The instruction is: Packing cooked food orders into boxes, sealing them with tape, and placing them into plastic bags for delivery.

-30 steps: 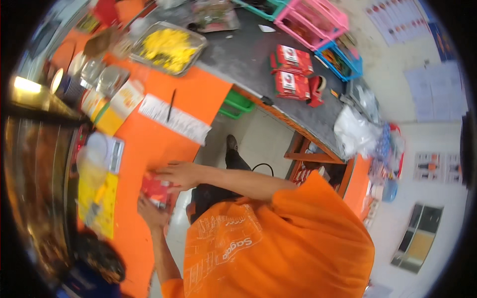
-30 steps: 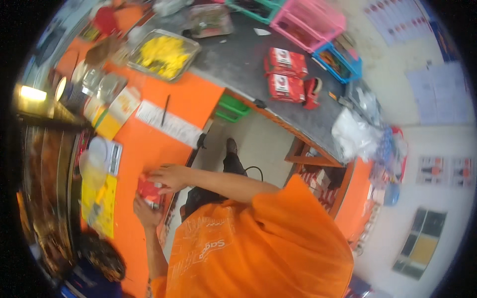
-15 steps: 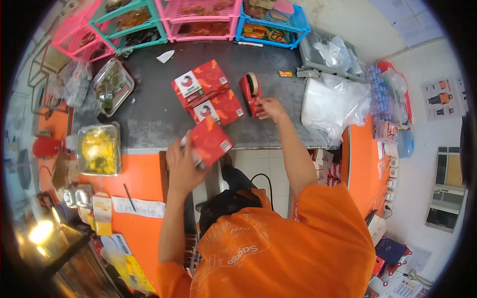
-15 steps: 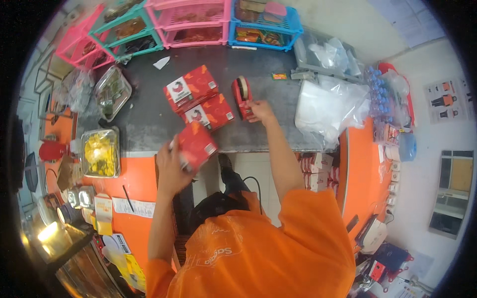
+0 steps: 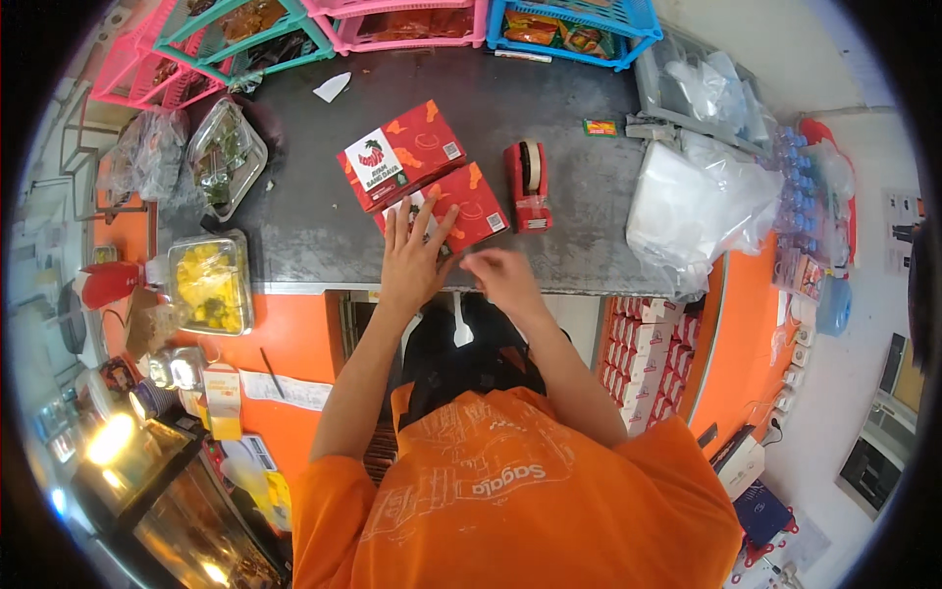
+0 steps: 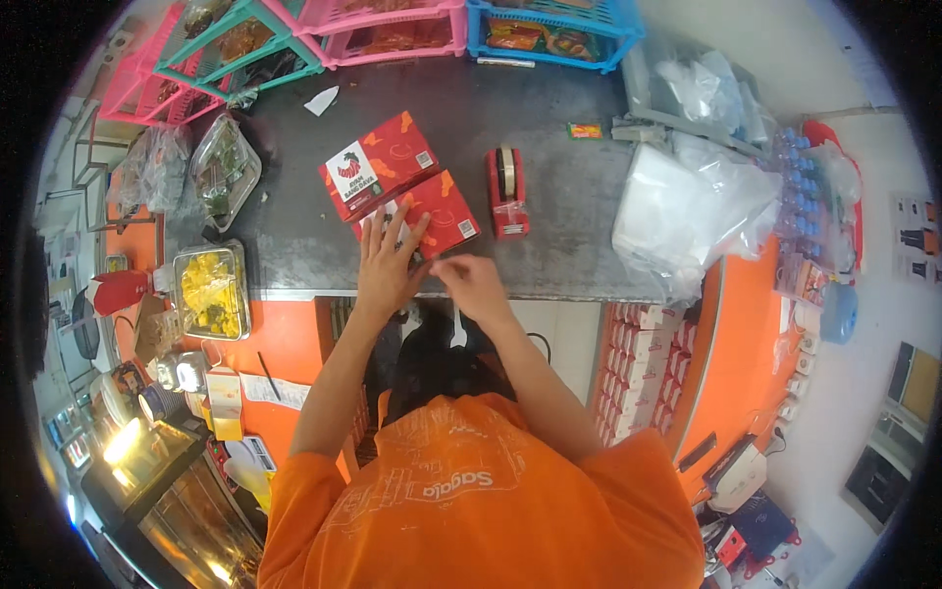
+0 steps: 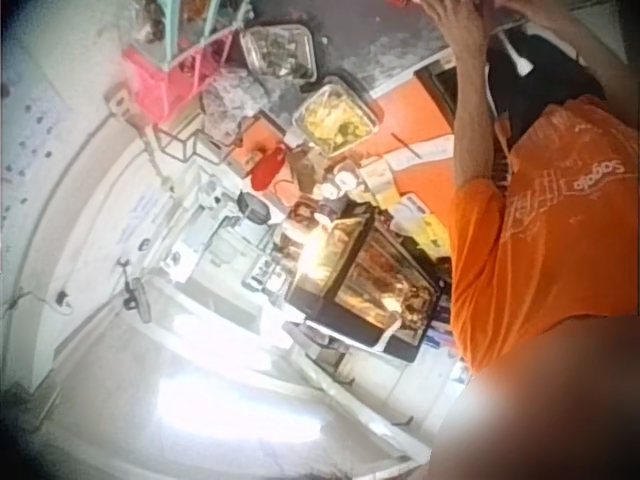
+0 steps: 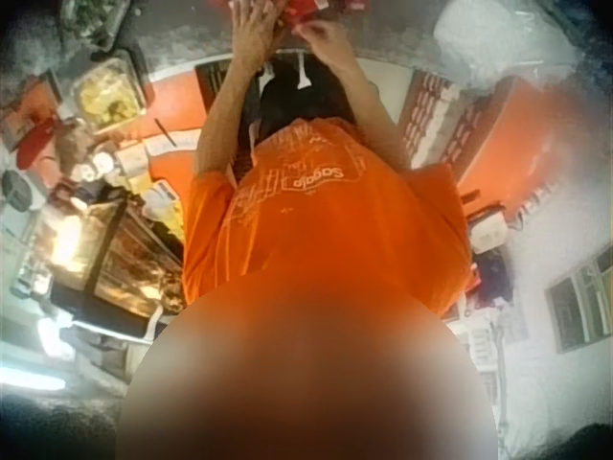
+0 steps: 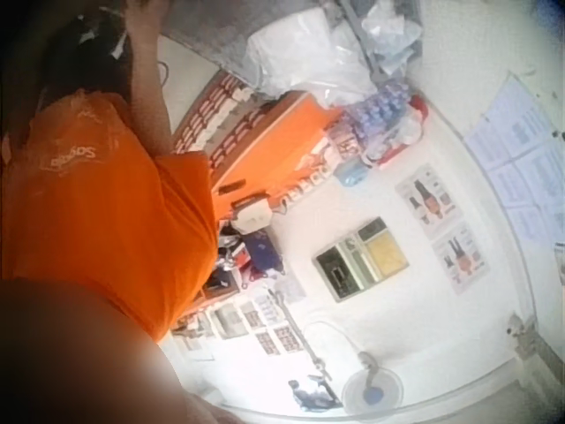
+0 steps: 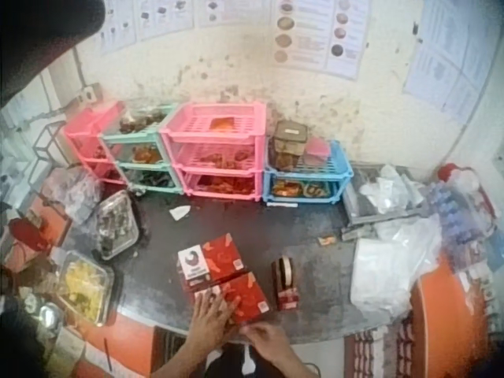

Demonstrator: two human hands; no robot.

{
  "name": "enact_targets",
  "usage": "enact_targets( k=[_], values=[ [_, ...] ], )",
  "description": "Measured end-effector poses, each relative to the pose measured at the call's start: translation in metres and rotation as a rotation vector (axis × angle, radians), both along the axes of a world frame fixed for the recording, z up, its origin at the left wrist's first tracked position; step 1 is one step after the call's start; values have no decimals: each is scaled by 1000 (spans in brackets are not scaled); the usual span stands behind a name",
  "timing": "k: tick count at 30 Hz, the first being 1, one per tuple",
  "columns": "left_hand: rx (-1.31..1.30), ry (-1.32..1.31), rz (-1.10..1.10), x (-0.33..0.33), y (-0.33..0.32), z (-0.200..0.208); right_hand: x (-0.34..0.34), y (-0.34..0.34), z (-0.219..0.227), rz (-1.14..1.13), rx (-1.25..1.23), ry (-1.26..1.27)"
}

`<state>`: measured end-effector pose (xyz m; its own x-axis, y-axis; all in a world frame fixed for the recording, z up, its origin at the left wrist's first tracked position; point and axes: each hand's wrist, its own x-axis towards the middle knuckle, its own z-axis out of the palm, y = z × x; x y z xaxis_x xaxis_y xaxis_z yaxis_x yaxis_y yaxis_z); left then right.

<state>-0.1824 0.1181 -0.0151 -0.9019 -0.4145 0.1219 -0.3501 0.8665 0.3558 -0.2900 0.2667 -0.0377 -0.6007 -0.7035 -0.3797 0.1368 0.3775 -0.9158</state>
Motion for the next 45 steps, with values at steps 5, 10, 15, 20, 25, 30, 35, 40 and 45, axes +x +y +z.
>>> enact_targets(
  k=[5,10,15,20,25,30,35,40,45],
  values=[
    [42,12,-18,5,-8,-2,12,-30,-5,-145,134,-268],
    [44,-9,-89,6,-18,21,20,-22,-84,-206,-73,49],
    [364,340,218,-41,-142,45,32,-5,-56,-579,-258,-684],
    [812,-562,3,-52,-233,-6,33,-81,-33,-519,-189,-657],
    [1092,-344,267,27,-190,-21,-41,-127,-14,-349,-87,-521],
    [1017,10,397,82,-146,-25,-54,-193,46,-21,288,-257],
    [1178,67,437,100,-162,-52,-63,-129,-8,-38,160,503],
    [1006,115,418,86,-158,-44,-92,2,-36,-304,610,1023],
    [732,518,827,151,-100,-30,-100,6,-26,-218,114,-354]
  ],
)
